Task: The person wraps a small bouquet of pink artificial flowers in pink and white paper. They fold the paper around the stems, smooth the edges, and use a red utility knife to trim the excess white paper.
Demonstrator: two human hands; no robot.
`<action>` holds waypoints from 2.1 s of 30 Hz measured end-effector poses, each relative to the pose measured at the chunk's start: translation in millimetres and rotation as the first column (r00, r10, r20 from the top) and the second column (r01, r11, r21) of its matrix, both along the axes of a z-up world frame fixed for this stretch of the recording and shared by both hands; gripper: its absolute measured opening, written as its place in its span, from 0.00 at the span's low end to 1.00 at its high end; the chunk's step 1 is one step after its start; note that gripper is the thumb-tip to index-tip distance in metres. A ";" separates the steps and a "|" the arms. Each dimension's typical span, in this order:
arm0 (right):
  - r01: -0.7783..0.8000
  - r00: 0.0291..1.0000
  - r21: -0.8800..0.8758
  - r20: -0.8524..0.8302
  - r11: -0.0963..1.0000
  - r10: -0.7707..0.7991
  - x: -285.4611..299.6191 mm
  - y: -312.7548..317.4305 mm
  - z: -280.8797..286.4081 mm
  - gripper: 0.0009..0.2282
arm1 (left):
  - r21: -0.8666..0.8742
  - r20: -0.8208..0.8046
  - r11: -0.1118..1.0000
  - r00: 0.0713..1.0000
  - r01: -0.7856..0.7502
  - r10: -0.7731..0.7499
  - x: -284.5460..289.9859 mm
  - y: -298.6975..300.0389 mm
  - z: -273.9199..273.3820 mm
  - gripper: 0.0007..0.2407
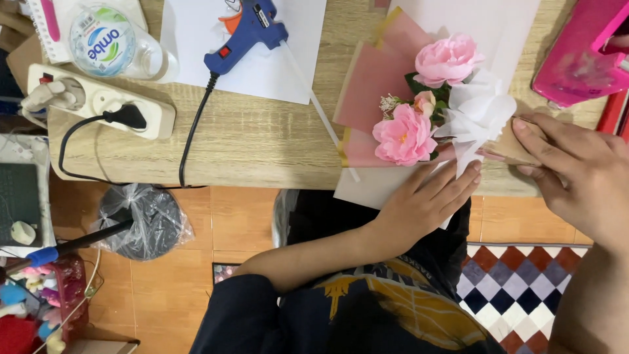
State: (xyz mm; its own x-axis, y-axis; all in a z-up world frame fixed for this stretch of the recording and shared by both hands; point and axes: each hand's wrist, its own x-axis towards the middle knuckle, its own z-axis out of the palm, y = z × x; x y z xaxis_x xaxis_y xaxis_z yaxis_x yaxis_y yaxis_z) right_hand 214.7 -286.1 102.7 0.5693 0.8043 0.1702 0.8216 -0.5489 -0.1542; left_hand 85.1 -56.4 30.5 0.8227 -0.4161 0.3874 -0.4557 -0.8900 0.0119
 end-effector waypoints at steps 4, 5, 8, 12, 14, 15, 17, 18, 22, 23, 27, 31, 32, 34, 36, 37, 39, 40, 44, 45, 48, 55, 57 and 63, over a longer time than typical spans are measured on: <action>-0.014 0.996 0.072 -0.089 0.997 0.020 2.6 4.3 2.6 0.23 | -0.008 -0.019 1.000 0.999 0.029 -0.029 0.3 2.8 0.9 0.18; -0.015 0.993 0.101 -0.113 0.995 0.026 3.6 6.0 2.5 0.22 | -0.024 -0.021 0.999 0.999 0.032 -0.032 0.6 3.0 -0.4 0.18; -0.014 0.990 0.098 -0.139 0.995 0.027 5.1 5.7 0.7 0.24 | -0.008 -0.020 1.000 0.999 0.025 -0.025 0.9 1.6 -2.7 0.17; -0.061 0.986 0.128 -0.146 0.990 0.079 6.5 11.6 5.2 0.23 | -0.063 -0.011 0.998 1.000 0.025 -0.026 1.6 1.3 -5.1 0.16; -0.049 0.987 0.105 -0.150 0.993 0.064 6.1 12.1 7.4 0.23 | -0.102 -0.004 0.994 1.000 0.023 -0.024 2.0 0.2 -6.8 0.15; -0.050 0.986 0.105 -0.152 0.993 0.065 5.9 13.7 8.1 0.23 | -0.103 -0.006 0.994 1.000 0.022 -0.023 2.0 0.1 -7.2 0.15; -0.064 0.982 0.127 -0.169 0.990 0.085 5.6 17.2 9.3 0.23 | -0.123 -0.005 0.992 0.999 0.032 -0.033 1.9 0.2 -8.0 0.16; -0.066 0.982 0.128 -0.170 0.990 0.087 5.8 17.1 9.1 0.23 | -0.122 -0.007 0.992 1.000 0.029 -0.030 1.4 0.6 -7.1 0.16; -0.078 0.978 0.117 -0.182 0.990 0.099 7.6 15.2 7.9 0.24 | -0.061 -0.021 0.998 1.000 0.020 -0.021 1.3 2.0 -4.0 0.17; -0.077 0.979 0.109 -0.181 0.991 0.096 8.2 14.5 7.3 0.24 | -0.057 -0.019 0.998 1.000 0.021 -0.022 1.4 2.4 -3.5 0.17; -0.064 0.981 0.103 -0.177 0.993 0.082 6.5 15.5 9.2 0.24 | -0.080 -0.003 0.997 1.000 0.015 -0.015 1.5 0.9 -4.6 0.17; -0.074 0.981 0.116 -0.170 0.991 0.093 5.7 16.5 9.7 0.25 | -0.095 -0.002 0.995 1.000 0.017 -0.017 1.1 -0.3 -6.5 0.17; -0.075 0.981 0.124 -0.172 0.989 0.096 5.7 16.8 9.7 0.24 | -0.091 0.004 0.996 1.000 0.015 -0.014 1.0 -0.3 -6.5 0.17; -0.072 0.981 0.129 -0.172 0.989 0.094 5.0 19.2 11.6 0.24 | -0.107 0.012 0.994 1.000 0.015 -0.013 1.0 -1.6 -9.3 0.16; -0.066 0.981 0.133 -0.172 0.989 0.089 4.6 18.6 11.4 0.23 | -0.123 0.020 0.992 1.000 0.019 -0.016 0.6 -2.2 -10.9 0.16; -0.071 0.984 0.117 -0.153 0.991 0.088 4.8 16.7 10.2 0.25 | -0.110 0.021 0.994 1.000 0.020 -0.018 0.5 -2.2 -11.3 0.16; -0.070 0.988 0.101 -0.130 0.992 0.083 4.2 13.3 8.5 0.27 | -0.098 0.025 0.995 0.999 0.027 -0.025 0.4 -1.6 -9.6 0.16; -0.057 0.992 0.081 -0.105 0.995 0.065 3.4 12.0 8.0 0.26 | -0.071 0.020 0.997 1.000 0.020 -0.019 0.3 -0.8 -7.5 0.16; -0.033 0.998 -0.008 0.044 0.999 0.033 -4.4 20.0 18.6 0.23 | 0.099 -0.089 0.995 0.996 0.026 -0.017 -0.4 4.1 10.1 0.21; -0.028 0.998 -0.007 0.053 1.000 0.029 -8.3 26.8 19.7 0.23 | 0.102 -0.080 0.994 0.997 0.029 -0.021 -0.3 2.3 7.9 0.21; 0.108 0.993 0.165 0.025 0.980 -0.113 -14.2 51.6 22.1 0.29 | 0.022 -0.012 0.999 0.999 -0.029 0.029 0.3 -3.1 5.9 0.18; 0.482 0.761 0.161 0.410 0.861 -0.503 61.5 115.0 8.2 0.17 | -0.117 0.017 0.976 0.982 -0.184 0.188 9.9 -13.0 6.6 0.19; 0.511 0.699 0.139 0.507 0.848 -0.505 103.8 121.3 -6.6 0.11 | -0.117 -0.020 0.976 0.983 -0.186 0.185 13.5 -13.4 4.6 0.22; 0.658 0.607 0.082 0.529 0.748 -0.593 178.7 114.7 -51.3 0.12 | 0.064 -0.047 0.980 0.981 -0.187 0.190 27.5 -6.7 7.3 0.50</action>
State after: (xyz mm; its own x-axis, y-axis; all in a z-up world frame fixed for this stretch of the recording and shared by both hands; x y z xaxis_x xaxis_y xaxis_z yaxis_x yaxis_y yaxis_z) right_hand 393.4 -171.4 51.4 0.7998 0.3152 0.5108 0.2062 -0.9435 0.2594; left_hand 112.6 -63.1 37.7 0.9073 -0.2723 0.3202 -0.2797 -0.9598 -0.0238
